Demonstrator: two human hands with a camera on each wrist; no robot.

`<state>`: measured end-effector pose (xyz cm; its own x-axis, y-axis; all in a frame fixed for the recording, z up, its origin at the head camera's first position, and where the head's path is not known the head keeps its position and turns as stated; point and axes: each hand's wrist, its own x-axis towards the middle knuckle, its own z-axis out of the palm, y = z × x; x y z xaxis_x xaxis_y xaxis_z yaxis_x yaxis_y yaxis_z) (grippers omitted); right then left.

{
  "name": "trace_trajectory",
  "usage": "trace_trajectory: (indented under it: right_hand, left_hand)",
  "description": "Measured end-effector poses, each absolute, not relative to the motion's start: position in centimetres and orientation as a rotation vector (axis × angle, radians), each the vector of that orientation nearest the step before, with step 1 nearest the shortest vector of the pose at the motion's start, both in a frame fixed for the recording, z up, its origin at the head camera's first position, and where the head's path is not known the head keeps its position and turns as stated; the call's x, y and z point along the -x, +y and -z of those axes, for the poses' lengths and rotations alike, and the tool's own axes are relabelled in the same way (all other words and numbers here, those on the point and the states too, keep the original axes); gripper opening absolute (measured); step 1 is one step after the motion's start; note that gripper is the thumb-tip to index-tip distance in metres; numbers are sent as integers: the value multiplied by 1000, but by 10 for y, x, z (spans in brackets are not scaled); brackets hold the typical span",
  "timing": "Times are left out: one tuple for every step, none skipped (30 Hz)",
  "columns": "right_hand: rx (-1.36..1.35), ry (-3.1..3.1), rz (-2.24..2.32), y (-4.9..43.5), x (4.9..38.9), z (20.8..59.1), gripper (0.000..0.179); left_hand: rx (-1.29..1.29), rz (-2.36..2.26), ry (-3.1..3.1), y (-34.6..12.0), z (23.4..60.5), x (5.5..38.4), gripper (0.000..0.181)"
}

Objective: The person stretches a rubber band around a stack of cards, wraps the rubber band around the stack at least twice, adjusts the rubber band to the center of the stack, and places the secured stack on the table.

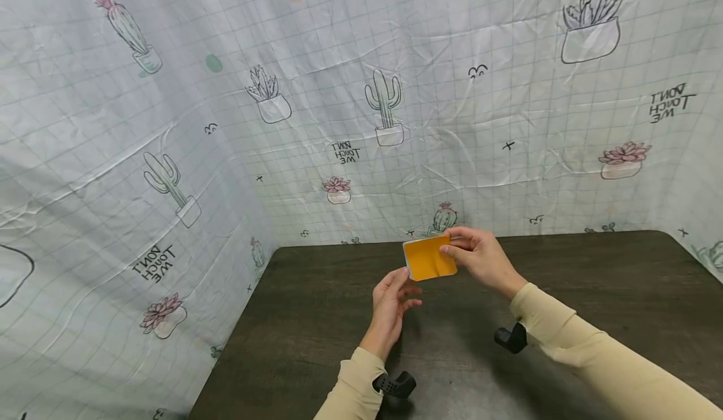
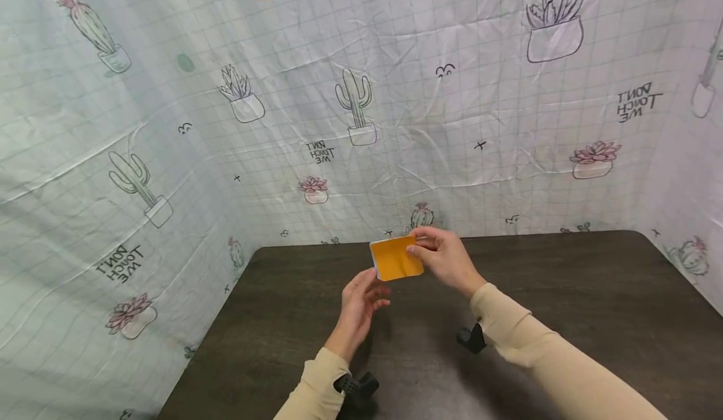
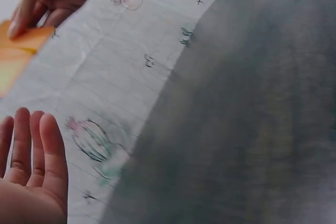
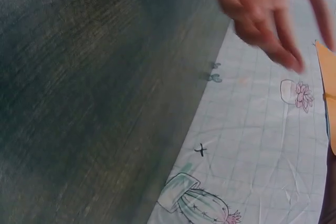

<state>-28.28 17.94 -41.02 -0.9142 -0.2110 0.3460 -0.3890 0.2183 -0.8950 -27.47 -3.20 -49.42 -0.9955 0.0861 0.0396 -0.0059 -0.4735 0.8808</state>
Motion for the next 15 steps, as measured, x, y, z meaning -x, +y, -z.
trace_trajectory:
  right_hand:
    - [-587,-2329,-1787,178,282,411,25]
    - [-596,-2329,-1794,178,282,412,25]
    - [-601,-2329,-1798,177,282,413,25]
    - [-607,-2328,-1801,176,282,414,24]
    - [-611,-2328,-1804,176,281,414,24]
    - [-615,-2329,-1808,175,281,415,24]
    - [-618,-2331,-1807,175,281,416,24]
    - [-622,-2335,-1805,174,281,416,23]
    - [-622,-2337,-1803,173,280,417,23]
    - [-625,-2341,-1799,173,280,418,23]
    - [-627,-2343,-1799,172,279,418,23]
    - [-630,-2343,-1805,172,279,419,24]
    - [-635,-2340,-1815,171,278,419,24]
    - [-642,-2336,-1828,170,278,420,25]
    - [-646,-2332,-1838,170,278,420,26]
  left_hand:
    - [-161,-2643,1625,-32,489,276,31]
    - [-194,-2640,1651,-32,484,277,32]
    - [-228,-2638,1675,-32,479,278,32]
    - [-252,-2640,1695,-32,474,280,31]
    - [-270,-2641,1716,-32,470,281,31]
    - [-285,-2637,1738,-32,467,283,30]
    - [-304,-2631,1763,-32,464,284,28]
    - [-321,-2624,1794,-32,462,286,27]
    - [-338,-2613,1828,-32,460,287,27]
    - [-359,-2600,1861,-31,458,288,26]
    - [-381,-2584,1894,-31,456,288,26]
    - [-402,-2572,1917,-30,454,288,26]
    - [-417,-2564,1936,-29,453,289,26]
    - [-421,-2558,1956,-28,452,289,26]
    - [-422,-2558,1967,-27,451,289,26]
